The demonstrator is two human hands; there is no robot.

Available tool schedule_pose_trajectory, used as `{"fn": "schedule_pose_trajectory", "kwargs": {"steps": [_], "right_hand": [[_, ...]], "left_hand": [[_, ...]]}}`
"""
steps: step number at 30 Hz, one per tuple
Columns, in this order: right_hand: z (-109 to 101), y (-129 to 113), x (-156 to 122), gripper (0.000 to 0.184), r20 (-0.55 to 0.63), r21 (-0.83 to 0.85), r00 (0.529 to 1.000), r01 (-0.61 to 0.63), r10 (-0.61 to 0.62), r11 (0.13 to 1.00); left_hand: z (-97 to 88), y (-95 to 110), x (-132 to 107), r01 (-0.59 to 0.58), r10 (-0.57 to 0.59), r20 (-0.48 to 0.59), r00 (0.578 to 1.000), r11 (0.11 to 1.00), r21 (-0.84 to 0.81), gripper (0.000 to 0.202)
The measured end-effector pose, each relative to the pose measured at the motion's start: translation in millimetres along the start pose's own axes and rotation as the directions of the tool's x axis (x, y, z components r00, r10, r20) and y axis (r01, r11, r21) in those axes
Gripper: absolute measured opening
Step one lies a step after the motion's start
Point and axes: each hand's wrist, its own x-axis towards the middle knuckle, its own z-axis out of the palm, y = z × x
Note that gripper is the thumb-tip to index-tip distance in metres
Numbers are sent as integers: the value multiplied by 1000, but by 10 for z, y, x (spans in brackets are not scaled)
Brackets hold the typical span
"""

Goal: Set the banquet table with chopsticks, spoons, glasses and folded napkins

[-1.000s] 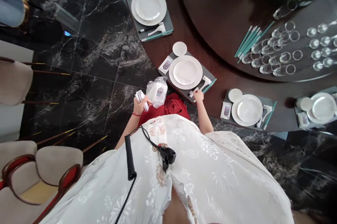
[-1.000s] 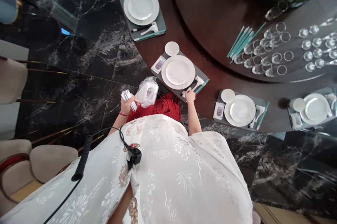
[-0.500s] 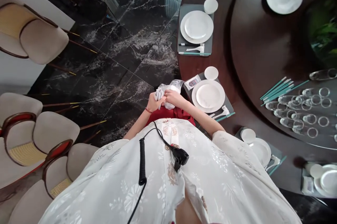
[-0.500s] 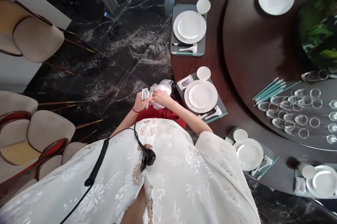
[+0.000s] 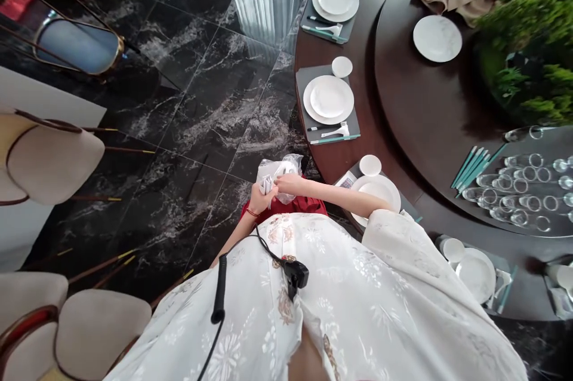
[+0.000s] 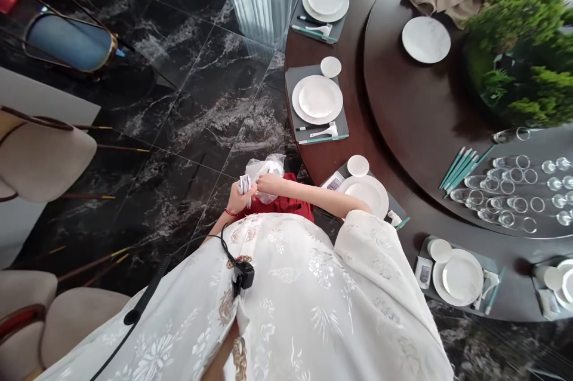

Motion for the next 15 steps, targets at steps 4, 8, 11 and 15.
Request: {"fn": "schedule_pose_trajectory", "kwargs": {"steps": [4, 8, 11, 15], "right_hand": [[35, 31, -177, 20, -7, 113, 1000, 31, -30, 993], [150, 39, -609, 11, -285, 525, 957, 201, -52, 827], [243, 162, -755, 41, -436, 819, 845, 230, 310, 525], [342, 654, -716, 49, -323, 946, 530, 207, 784, 250]], "left_hand": [[35, -63, -113, 25, -25, 15, 1000, 1000, 18, 26], [331, -193, -801, 101, -121, -207, 971, 989, -106, 29], [571, -284, -1384, 142, -207, -385, 899, 972, -190, 30], [574, -306, -1731, 209, -299, -522, 799, 951, -226, 24]]}}
